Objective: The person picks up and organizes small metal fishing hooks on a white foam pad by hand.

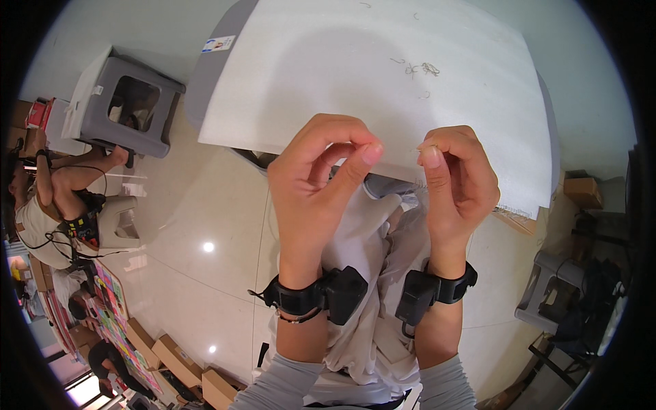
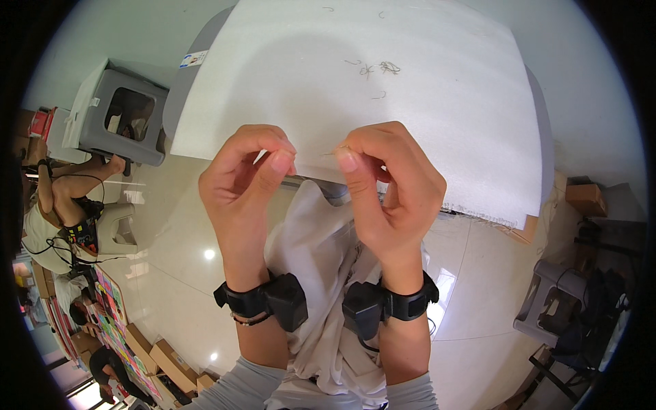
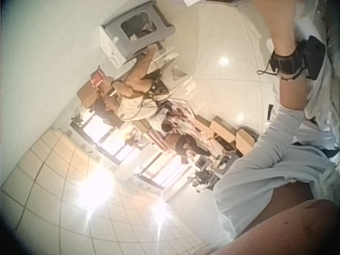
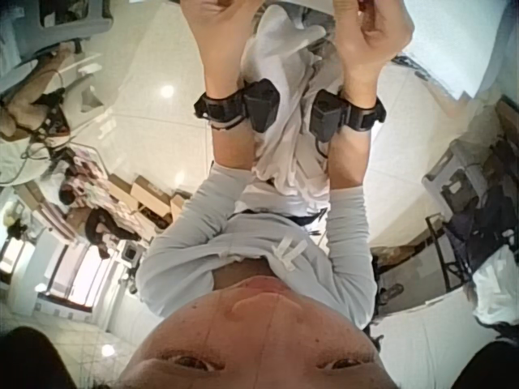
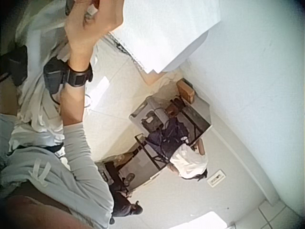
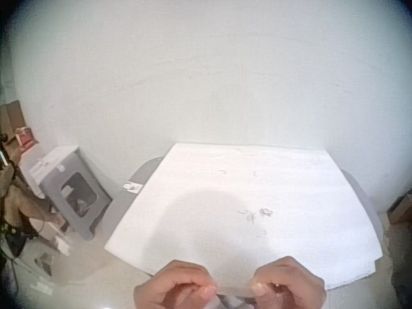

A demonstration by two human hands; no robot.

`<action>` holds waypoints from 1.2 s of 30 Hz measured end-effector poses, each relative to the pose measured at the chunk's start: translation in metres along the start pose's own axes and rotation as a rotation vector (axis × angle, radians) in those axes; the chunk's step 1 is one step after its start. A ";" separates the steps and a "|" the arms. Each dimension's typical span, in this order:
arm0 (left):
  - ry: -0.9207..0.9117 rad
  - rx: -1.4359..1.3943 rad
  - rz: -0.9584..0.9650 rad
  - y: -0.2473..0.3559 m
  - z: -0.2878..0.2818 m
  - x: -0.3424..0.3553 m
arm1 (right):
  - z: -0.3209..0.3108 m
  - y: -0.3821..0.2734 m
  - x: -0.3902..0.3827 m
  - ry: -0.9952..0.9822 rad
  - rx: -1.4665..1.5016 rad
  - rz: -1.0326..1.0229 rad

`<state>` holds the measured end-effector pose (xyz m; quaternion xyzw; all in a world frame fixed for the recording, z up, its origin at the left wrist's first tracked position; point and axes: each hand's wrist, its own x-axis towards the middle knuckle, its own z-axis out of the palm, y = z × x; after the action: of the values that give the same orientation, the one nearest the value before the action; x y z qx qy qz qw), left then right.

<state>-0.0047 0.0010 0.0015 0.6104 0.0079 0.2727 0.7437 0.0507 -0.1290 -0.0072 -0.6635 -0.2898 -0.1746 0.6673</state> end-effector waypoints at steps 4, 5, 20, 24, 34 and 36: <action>0.050 0.024 -0.039 0.001 0.003 -0.001 | -0.001 0.000 0.000 -0.021 0.005 -0.009; 0.025 0.055 -0.005 0.001 0.003 -0.001 | -0.001 0.000 0.000 -0.024 0.012 -0.002; -0.013 0.402 0.328 -0.006 0.004 0.003 | 0.002 0.000 0.002 -0.045 -0.006 -0.024; -0.025 0.358 0.259 -0.004 0.003 0.000 | 0.003 0.000 0.002 -0.041 -0.022 -0.025; 0.043 0.234 0.136 -0.006 0.004 0.001 | 0.005 0.000 0.002 -0.042 -0.027 0.001; 0.008 0.219 0.135 -0.005 0.003 0.001 | 0.005 0.001 0.002 -0.041 -0.015 0.014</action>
<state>-0.0009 -0.0025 -0.0022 0.6859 -0.0007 0.3219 0.6527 0.0516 -0.1239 -0.0069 -0.6738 -0.2975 -0.1586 0.6575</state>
